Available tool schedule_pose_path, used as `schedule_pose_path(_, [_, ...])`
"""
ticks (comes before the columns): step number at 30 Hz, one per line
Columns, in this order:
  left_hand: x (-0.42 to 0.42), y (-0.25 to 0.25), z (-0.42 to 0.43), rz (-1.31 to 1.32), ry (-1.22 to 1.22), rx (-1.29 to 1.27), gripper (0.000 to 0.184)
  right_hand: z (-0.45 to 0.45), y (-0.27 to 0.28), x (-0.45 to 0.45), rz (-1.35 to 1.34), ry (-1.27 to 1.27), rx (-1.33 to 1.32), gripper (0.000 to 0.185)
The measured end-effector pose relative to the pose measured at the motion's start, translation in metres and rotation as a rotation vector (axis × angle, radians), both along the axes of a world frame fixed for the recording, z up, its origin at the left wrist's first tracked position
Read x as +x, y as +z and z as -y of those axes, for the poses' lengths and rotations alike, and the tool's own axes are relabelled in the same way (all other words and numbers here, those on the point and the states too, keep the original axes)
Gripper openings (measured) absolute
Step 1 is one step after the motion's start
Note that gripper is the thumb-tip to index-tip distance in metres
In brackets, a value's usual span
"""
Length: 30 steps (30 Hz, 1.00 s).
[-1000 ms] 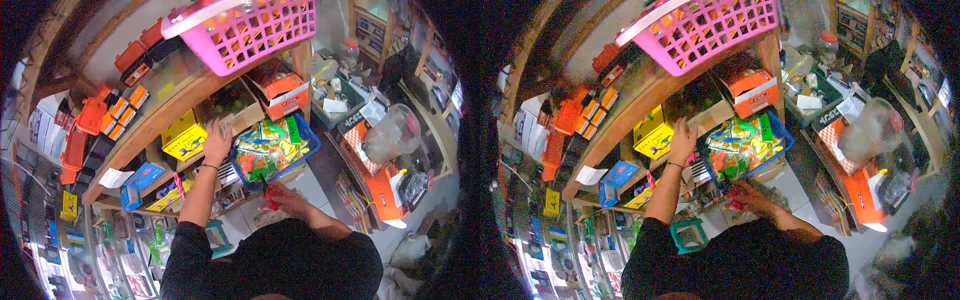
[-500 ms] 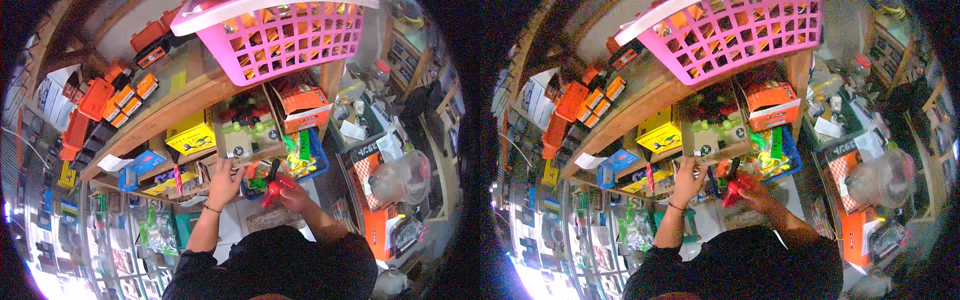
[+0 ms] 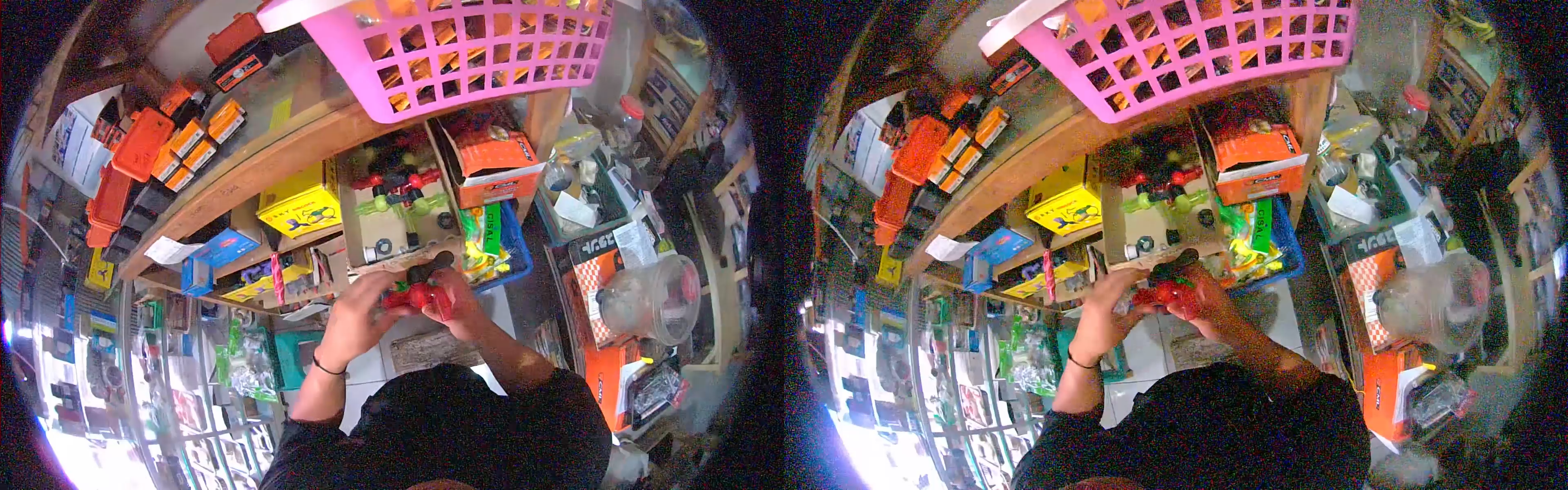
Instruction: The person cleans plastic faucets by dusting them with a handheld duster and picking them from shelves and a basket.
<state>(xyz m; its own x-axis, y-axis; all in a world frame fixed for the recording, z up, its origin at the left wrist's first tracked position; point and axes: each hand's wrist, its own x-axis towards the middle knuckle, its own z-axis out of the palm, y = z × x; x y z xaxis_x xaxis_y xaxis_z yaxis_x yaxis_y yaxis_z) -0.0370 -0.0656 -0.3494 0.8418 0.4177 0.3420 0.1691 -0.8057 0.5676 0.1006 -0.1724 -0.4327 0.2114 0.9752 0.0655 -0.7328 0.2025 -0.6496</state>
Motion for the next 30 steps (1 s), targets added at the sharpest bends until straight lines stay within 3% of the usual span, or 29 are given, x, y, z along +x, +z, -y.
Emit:
schedule_pose_path(2, [0.005, 0.008, 0.005, -0.076, -0.050, 0.064, 0.052, -0.003, -0.005, -0.003, 0.267, -0.121, -0.025, 0.057])
schedule_pose_path(5, [0.017, 0.025, -0.001, -0.122, -0.105, 0.083, 0.062, -0.006, 0.019, 0.004, 0.242, -0.098, 0.030, 0.055])
schedule_pose_path(9, [0.030, 0.045, 0.002, -0.200, -0.117, 0.090, 0.067, -0.014, -0.010, 0.001, 0.140, -0.093, 0.120, 0.053])
schedule_pose_path(11, [0.034, 0.042, -0.003, -0.270, -0.122, 0.019, 0.060, -0.013, -0.007, 0.000, 0.416, -0.269, 0.149, 0.051])
schedule_pose_path(15, [0.033, 0.043, -0.007, -0.218, -0.111, 0.118, 0.058, -0.012, 0.011, 0.002, 0.650, -0.383, 0.118, 0.055])
schedule_pose_path(17, [0.034, 0.042, -0.014, -0.162, -0.010, 0.094, 0.057, -0.007, 0.023, 0.007, 1.138, -0.595, 0.021, 0.055])
schedule_pose_path(20, [0.045, 0.037, -0.039, -0.085, 0.066, 0.248, 0.057, -0.011, 0.012, 0.007, 1.347, -0.727, -0.006, 0.051])
schedule_pose_path(24, [0.058, 0.028, -0.067, -0.209, 0.113, 0.272, 0.057, -0.016, 0.000, 0.001, 1.237, -0.681, 0.063, 0.047])
schedule_pose_path(26, [0.069, 0.024, -0.074, -0.389, 0.181, 0.340, 0.056, -0.016, 0.001, -0.003, 1.144, -0.626, 0.011, 0.042])
schedule_pose_path(30, [0.089, 0.000, -0.096, -0.366, 0.115, 0.394, 0.059, -0.012, 0.006, -0.001, 1.191, -0.741, 0.032, 0.038])
